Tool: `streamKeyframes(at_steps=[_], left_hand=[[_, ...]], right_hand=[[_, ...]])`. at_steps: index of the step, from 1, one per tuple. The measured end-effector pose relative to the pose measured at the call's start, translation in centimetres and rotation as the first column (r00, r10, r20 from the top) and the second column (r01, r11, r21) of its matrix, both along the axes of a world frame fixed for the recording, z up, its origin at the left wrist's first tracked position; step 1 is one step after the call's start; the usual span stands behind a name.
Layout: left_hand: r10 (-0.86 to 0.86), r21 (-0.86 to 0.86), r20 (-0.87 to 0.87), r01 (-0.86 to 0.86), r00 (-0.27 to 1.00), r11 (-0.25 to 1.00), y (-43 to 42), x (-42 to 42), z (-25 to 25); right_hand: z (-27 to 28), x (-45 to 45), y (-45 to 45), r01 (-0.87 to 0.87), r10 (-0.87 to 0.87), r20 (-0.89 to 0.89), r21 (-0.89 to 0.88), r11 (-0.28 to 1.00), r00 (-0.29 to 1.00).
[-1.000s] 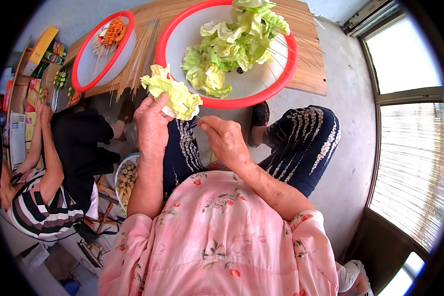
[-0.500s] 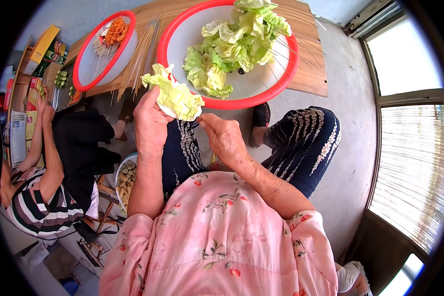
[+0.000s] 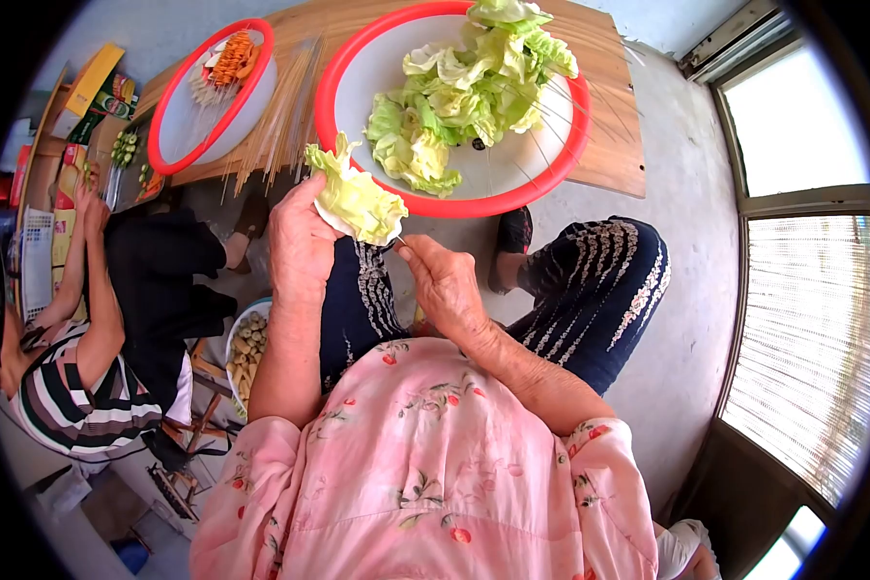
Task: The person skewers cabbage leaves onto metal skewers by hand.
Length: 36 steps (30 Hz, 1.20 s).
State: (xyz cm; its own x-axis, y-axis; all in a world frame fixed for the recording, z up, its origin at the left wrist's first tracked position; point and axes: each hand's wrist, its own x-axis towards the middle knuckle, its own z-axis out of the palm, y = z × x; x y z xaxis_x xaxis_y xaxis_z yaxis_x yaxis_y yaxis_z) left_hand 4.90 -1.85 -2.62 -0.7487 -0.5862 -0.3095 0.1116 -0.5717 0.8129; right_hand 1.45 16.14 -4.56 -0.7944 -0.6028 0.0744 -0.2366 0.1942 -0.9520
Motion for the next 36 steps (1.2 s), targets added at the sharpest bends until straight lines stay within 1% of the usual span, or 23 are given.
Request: streamKeyframes(at_steps=[1, 4, 7, 10, 12, 18, 21, 24, 27, 30, 33, 36], left_hand=[[-0.005, -0.028, 0.006, 0.005, 1.000, 1.000, 0.0, 0.0, 0.0], [-0.026, 0.003, -0.017, 0.026, 1.000, 1.000, -0.1, 0.2, -0.1], [-0.035, 0.060, -0.044, 0.038, 0.998, 0.997, -0.2, 0.3, 0.0], [-0.014, 0.154, -0.049, 0.022, 0.999, 0.988, 0.0, 0.2, 0.9], [-0.017, 0.142, -0.042, 0.023, 0.999, 0.990, 0.1, 0.2, 1.3], [-0.034, 0.150, -0.023, 0.037, 0.999, 0.988, 0.1, 0.3, 1.4], [-0.061, 0.133, -0.049, 0.067, 0.997, 0.989, 0.0, 0.4, 1.1], [-0.083, 0.110, -0.066, 0.090, 0.994, 0.990, 0.0, 0.6, 0.8], [-0.091, 0.100, -0.078, 0.098, 0.993, 0.990, 0.1, 0.6, 0.7], [-0.060, 0.101, -0.087, 0.069, 0.994, 0.992, 0.3, 0.6, 0.9], [-0.008, 0.084, -0.062, 0.013, 0.998, 0.996, 0.4, 0.5, 1.0], [0.000, 0.040, -0.045, 0.002, 0.999, 0.999, 0.3, 0.4, 0.8]], right_hand=[[0.0, 0.0, 0.0, 0.001, -0.001, 0.029, -0.005, 1.000, 1.000], [0.0, 0.1, 0.0, 0.002, -0.002, 0.100, -0.006, 1.000, 0.995], [-0.1, 0.0, -0.1, -0.008, 0.009, 0.131, -0.006, 1.000, 0.991], [-0.3, -0.1, -0.1, -0.015, 0.020, 0.148, -0.036, 0.999, 0.989], [-0.4, -0.1, -0.2, -0.018, 0.029, 0.163, -0.064, 0.998, 0.986], [-0.3, -0.2, -0.2, -0.030, 0.038, 0.201, -0.039, 0.999, 0.979], [-0.7, -0.3, -0.2, -0.038, 0.054, 0.273, -0.064, 0.997, 0.960], [-0.2, -0.4, -0.5, -0.068, 0.107, 0.365, -0.118, 0.991, 0.925], [-0.3, -0.5, -0.8, -0.068, 0.137, 0.418, -0.175, 0.982, 0.898], [1.1, -0.5, -0.6, -0.113, 0.129, 0.428, -0.064, 0.992, 0.894], [1.2, -0.2, 0.1, -0.126, 0.138, 0.163, -0.085, 0.988, 0.977], [0.1, 0.0, 1.3, -0.154, 0.161, 0.242, -0.048, 0.987, 0.957]])
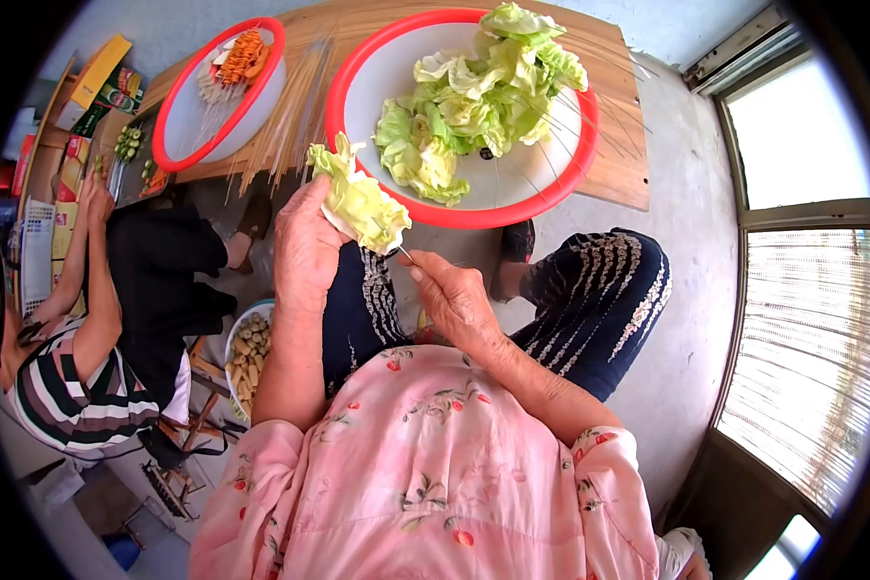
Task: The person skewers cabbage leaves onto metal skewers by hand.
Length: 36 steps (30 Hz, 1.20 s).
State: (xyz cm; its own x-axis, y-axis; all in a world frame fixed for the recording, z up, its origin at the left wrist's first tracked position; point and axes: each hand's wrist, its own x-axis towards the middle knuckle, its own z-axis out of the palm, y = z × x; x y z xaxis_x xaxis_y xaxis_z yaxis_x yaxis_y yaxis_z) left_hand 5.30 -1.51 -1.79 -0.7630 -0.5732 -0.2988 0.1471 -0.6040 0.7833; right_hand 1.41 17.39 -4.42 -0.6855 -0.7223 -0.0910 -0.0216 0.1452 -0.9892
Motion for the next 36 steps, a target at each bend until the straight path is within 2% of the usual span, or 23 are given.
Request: streamKeyframes(at_steps=[3, 9, 15, 30, 33, 36], left_hand=[[0.008, -0.047, 0.004, -0.008, 1.000, 0.999, 0.3, -0.3, -0.5], [0.033, -0.057, 0.030, -0.031, 0.999, 0.998, 0.3, -0.5, -0.3], [0.047, -0.089, 0.045, -0.043, 0.998, 0.995, 0.3, -0.6, -0.3], [0.054, -0.085, 0.047, -0.050, 0.997, 0.995, 0.1, -0.8, -0.8], [0.047, -0.078, 0.033, -0.045, 0.998, 0.996, 0.1, -0.8, -0.7], [0.043, -0.070, 0.025, -0.041, 0.999, 0.997, 0.1, -0.7, -0.6]], right_hand=[[0.0, 0.1, 0.2, 0.016, -0.016, 0.119, -0.001, 1.000, 0.993], [-0.2, 0.1, -0.5, 0.056, -0.053, 0.093, -0.034, 0.998, 0.994], [1.0, -0.2, -1.1, 0.052, -0.042, 0.215, -0.037, 0.998, 0.976], [0.8, -0.9, -2.4, 0.078, -0.067, 0.172, -0.060, 0.995, 0.983], [0.9, -0.9, -2.7, 0.095, -0.076, 0.223, -0.076, 0.993, 0.972], [0.6, -1.1, -2.7, 0.079, -0.070, 0.141, -0.059, 0.995, 0.988]])
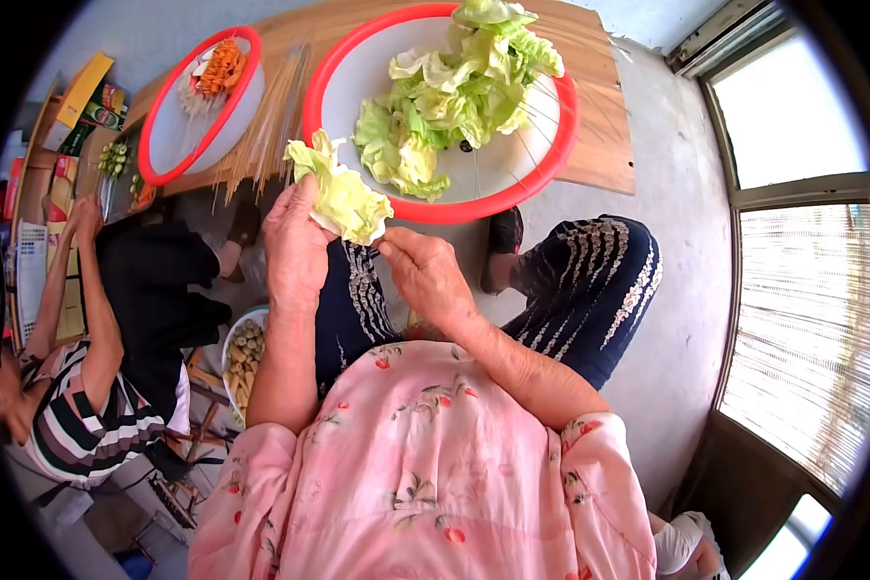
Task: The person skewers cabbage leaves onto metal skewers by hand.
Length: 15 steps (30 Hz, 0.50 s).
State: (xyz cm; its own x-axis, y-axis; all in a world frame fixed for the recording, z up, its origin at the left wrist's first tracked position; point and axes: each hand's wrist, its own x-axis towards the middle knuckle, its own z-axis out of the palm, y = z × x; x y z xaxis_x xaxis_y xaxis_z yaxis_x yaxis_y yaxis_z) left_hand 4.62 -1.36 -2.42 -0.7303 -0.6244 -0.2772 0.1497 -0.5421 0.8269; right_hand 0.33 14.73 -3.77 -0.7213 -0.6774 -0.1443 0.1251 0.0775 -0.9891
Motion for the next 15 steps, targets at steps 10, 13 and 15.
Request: streamKeyframes(at_steps=[10, 13, 15], left_hand=[[-0.009, -0.062, -0.096, 0.003, 0.995, 0.998, 1.3, -0.3, 0.8], [0.049, -0.069, -0.102, -0.056, 0.994, 0.996, 0.9, -0.4, 0.6], [0.090, -0.099, -0.100, -0.100, 0.991, 0.990, 0.8, -0.6, 0.4]], right_hand=[[0.6, -0.4, -0.4, -0.067, 0.067, -0.006, -0.066, 0.996, 0.998], [0.8, -0.2, 0.1, 0.049, -0.041, -0.430, 0.006, 0.999, 0.902], [0.9, -0.4, 0.8, 0.088, -0.031, -0.572, 0.072, 0.994, 0.820]])
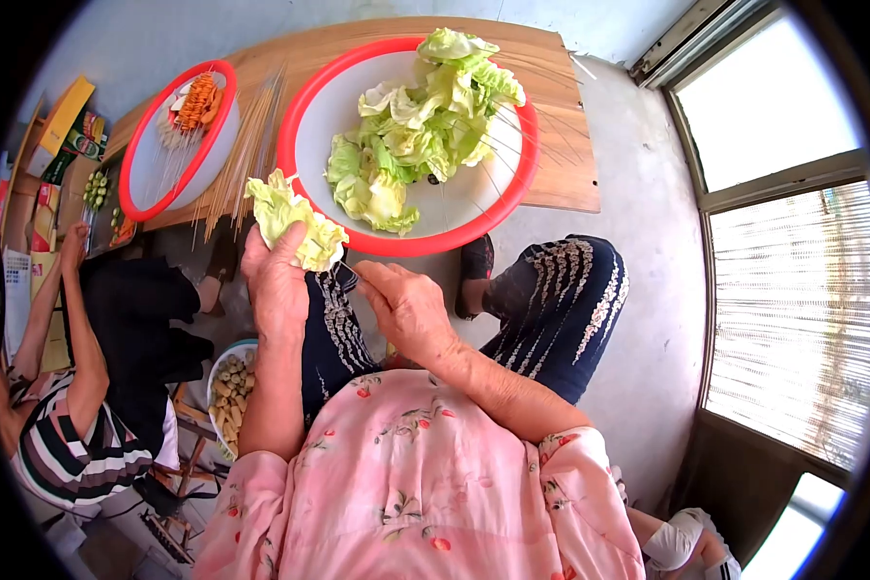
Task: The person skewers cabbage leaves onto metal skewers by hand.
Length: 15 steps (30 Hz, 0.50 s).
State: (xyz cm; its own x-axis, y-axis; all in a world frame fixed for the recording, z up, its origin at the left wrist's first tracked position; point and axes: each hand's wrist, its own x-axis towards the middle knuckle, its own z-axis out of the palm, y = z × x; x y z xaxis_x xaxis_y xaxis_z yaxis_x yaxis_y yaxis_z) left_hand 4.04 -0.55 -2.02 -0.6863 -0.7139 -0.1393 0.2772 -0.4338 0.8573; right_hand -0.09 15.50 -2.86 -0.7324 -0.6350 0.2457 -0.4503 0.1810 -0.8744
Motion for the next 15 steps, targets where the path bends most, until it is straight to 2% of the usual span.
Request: streamKeyframes(at_steps=[2, 4, 8, 10, 12, 13, 15], left_hand=[[-0.032, 0.001, -0.036, 0.033, 0.999, 0.999, 0.1, -0.3, 0.3], [-0.080, 0.015, -0.087, 0.082, 0.993, 0.997, 0.1, -0.9, 0.7], [-0.238, -0.027, 0.031, 0.239, 0.971, 0.971, -1.4, -2.4, 1.6], [-0.218, -0.064, 0.084, 0.224, 0.972, 0.973, -2.7, -3.5, 1.0], [-0.213, -0.079, 0.099, 0.221, 0.972, 0.972, -4.1, -4.5, 0.7], [-0.182, -0.074, 0.110, 0.191, 0.977, 0.979, -4.8, -5.0, 0.2], [-0.157, -0.079, 0.121, 0.167, 0.980, 0.983, -6.1, -5.8, -0.7]], right_hand=[[0.4, -0.2, 0.5, 0.017, -0.012, -0.071, 0.070, 0.997, 0.997], [1.0, -0.9, 0.5, 0.036, -0.030, -0.096, 0.060, 0.998, 0.995], [2.4, -4.4, 0.6, 0.084, -0.072, -0.127, 0.094, 0.992, 0.989], [3.7, -6.6, 0.6, 0.106, -0.082, -0.159, 0.153, 0.982, 0.984], [3.4, -9.2, 0.3, 0.157, -0.121, -0.256, 0.126, 0.979, 0.959], [3.8, -10.4, 0.0, 0.148, -0.127, -0.311, 0.047, 0.988, 0.942], [4.2, -12.4, -0.3, 0.203, -0.149, -0.326, 0.139, 0.969, 0.934]])
